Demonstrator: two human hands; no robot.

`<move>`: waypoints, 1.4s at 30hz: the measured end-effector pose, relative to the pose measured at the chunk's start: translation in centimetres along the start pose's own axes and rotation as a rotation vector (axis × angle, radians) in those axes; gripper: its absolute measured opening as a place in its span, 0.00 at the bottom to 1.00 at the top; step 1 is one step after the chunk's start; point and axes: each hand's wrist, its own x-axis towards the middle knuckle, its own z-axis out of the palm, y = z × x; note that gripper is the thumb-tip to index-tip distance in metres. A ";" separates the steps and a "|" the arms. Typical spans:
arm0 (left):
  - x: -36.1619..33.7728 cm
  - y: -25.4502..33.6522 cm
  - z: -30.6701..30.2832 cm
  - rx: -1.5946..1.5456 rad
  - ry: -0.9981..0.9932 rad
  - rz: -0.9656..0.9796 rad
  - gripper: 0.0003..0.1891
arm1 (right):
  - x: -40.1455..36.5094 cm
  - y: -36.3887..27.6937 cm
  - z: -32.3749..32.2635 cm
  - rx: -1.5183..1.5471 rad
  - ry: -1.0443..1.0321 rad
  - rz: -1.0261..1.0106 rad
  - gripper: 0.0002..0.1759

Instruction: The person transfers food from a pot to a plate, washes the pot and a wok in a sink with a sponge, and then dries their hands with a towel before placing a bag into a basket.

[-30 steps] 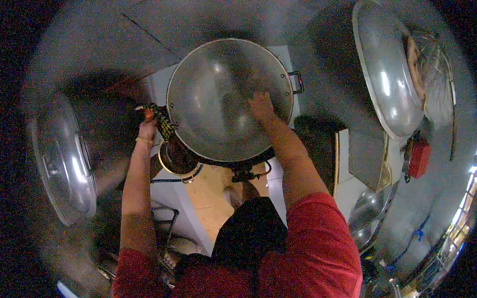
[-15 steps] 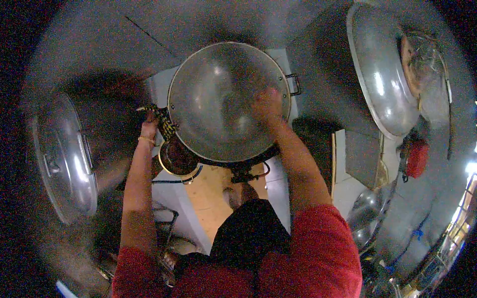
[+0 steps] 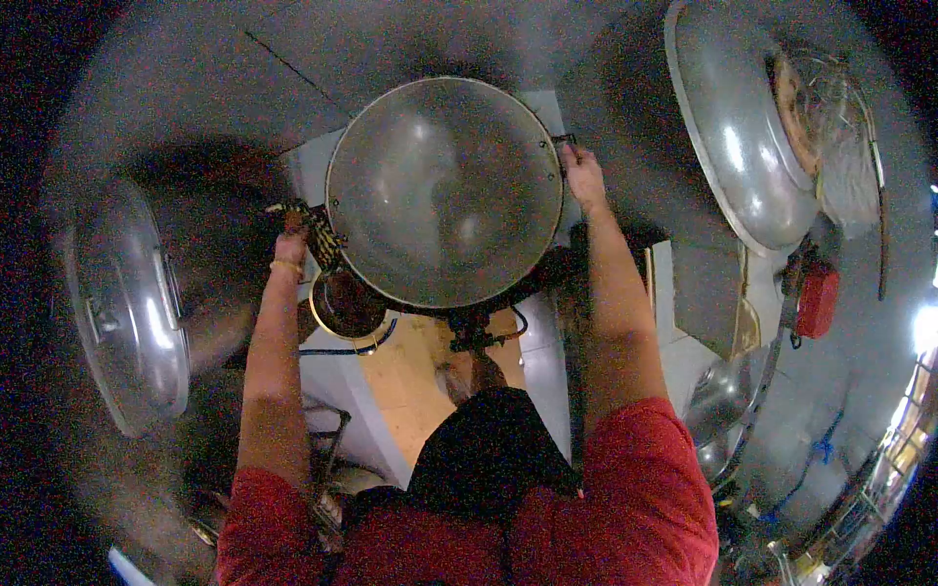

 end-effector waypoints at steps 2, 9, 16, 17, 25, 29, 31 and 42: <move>0.1 0.1 1.0 -0.417 0.098 -0.304 0.17 | 0.6 0.8 0.2 -0.021 0.002 -0.028 0.32; -3.1 3.3 -2.7 -0.576 0.149 -0.198 0.17 | 0.4 -0.6 -0.3 -0.042 -0.050 0.010 0.36; -5.5 7.1 -8.0 -0.343 0.422 -0.537 0.15 | -3.9 -4.3 -0.2 -0.162 0.202 -0.392 0.27; -6.7 8.8 -10.6 -0.358 0.590 -0.434 0.14 | -6.1 -6.3 -0.1 -0.029 0.236 -0.436 0.22; -20.2 14.1 -16.4 -0.122 0.674 0.139 0.03 | -25.9 -12.5 4.3 -0.007 -0.321 -1.022 0.35; -31.5 15.7 -11.1 -0.107 0.677 0.232 0.07 | -32.7 -15.1 5.8 0.226 -0.598 -0.942 0.33; -36.6 16.1 -6.8 -0.052 0.560 0.082 0.09 | -33.4 -14.7 7.0 0.051 -0.621 -1.147 0.32; -66.5 14.5 -6.6 -0.062 0.556 -0.317 0.10 | -55.4 -19.6 9.7 -0.090 -1.393 -1.655 0.26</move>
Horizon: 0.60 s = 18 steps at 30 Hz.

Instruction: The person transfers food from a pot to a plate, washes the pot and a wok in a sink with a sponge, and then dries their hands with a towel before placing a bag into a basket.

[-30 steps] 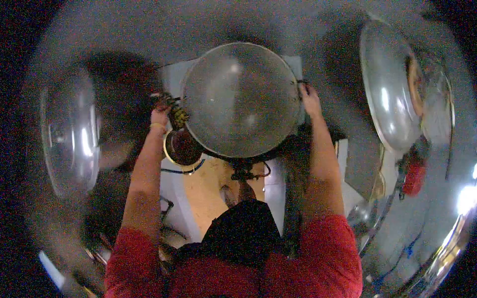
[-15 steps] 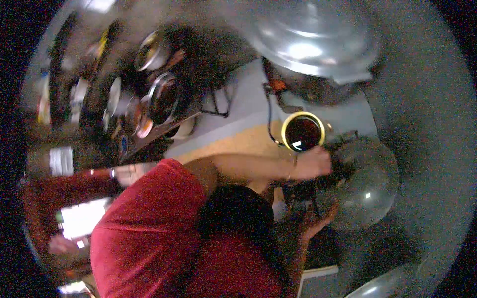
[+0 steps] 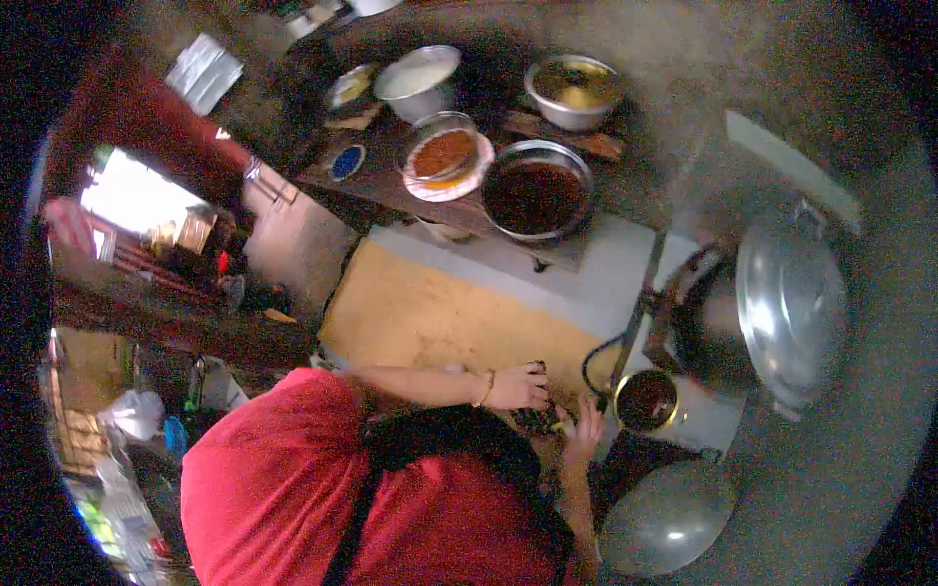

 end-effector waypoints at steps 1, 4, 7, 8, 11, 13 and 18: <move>-1.7 -0.7 -1.1 0.013 0.061 -0.052 0.10 | 1.1 -0.7 1.2 -0.315 -0.042 -0.320 0.25; -9.0 -3.0 -5.0 0.057 0.176 -0.193 0.12 | 4.4 -4.5 6.2 -0.262 -0.062 -0.378 0.18; -17.2 -4.7 -5.8 -0.024 0.275 -0.369 0.19 | 7.4 -10.7 10.5 -0.263 -0.125 -0.466 0.16; -20.2 -5.2 -5.2 0.094 0.200 -0.415 0.20 | 8.1 -13.3 11.9 -0.264 -0.164 -0.446 0.14; -31.6 -6.6 -2.9 -0.117 0.383 -0.846 0.17 | 9.5 -19.2 17.3 -0.314 -0.299 -0.491 0.10; -41.0 -6.7 -1.8 -0.325 -0.074 -1.199 0.15 | 10.4 -20.0 22.0 -0.385 -0.484 -0.485 0.09; -60.6 4.1 4.7 -0.514 -0.016 -1.976 0.15 | 14.6 -25.1 30.1 -0.457 -0.797 -0.676 0.09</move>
